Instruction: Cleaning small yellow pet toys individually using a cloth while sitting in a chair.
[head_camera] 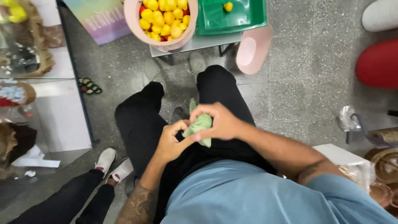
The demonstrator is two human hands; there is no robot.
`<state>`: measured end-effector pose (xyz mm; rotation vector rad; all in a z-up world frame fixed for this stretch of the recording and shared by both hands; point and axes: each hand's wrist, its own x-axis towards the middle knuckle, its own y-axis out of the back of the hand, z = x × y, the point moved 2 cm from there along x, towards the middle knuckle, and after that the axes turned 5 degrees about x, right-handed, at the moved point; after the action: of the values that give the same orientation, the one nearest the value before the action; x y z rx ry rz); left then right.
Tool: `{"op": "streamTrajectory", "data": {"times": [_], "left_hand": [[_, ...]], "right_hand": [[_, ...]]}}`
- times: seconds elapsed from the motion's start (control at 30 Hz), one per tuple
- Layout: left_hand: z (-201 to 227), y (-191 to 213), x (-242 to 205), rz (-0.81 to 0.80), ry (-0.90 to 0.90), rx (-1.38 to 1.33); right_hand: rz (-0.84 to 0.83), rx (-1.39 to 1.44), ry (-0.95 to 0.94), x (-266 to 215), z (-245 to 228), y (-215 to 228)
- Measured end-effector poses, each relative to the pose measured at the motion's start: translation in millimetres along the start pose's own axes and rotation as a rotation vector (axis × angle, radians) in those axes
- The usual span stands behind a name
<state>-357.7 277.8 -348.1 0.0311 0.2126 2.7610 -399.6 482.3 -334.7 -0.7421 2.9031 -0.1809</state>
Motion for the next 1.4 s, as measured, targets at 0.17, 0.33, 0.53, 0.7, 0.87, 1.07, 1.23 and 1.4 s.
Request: {"op": "streamTrajectory", "data": {"times": [0.17,0.33,0.53,0.7,0.87,1.07,1.23,1.4], "left_hand": [[-22.4,10.8,-9.2,0.029,0.236,0.006],[-11.4,27.2,-20.9,0.204,0.415,-0.02],[-17.9,26.0,-41.3,0.337,0.465,-0.201],[5.9,28.3,-34.6,0.309,0.221,0.373],[35.0,36.7,-28.0,0.253,-0.16,1.044],[62.2,38.7,-37.5,0.359,-0.453,1.188],[78.8,23.4,-52.3,0.511,-0.432,1.081],[98.0,-8.7,-68.5,0.509,-0.586,1.027]], "right_hand": [[0.238,-0.281,0.017,65.7,33.5,120.9],[0.552,-1.039,0.336,146.7,96.9,264.9],[0.362,-1.34,0.23,226.9,203.2,327.1],[0.26,-1.27,0.033,240.2,224.5,343.0],[0.481,-1.034,0.243,203.0,160.8,304.1],[0.491,-0.577,0.115,91.6,77.2,155.4],[-0.059,-0.071,-0.06,18.5,42.4,7.2],[-0.165,-0.081,0.044,-21.3,12.5,-59.5]]}}
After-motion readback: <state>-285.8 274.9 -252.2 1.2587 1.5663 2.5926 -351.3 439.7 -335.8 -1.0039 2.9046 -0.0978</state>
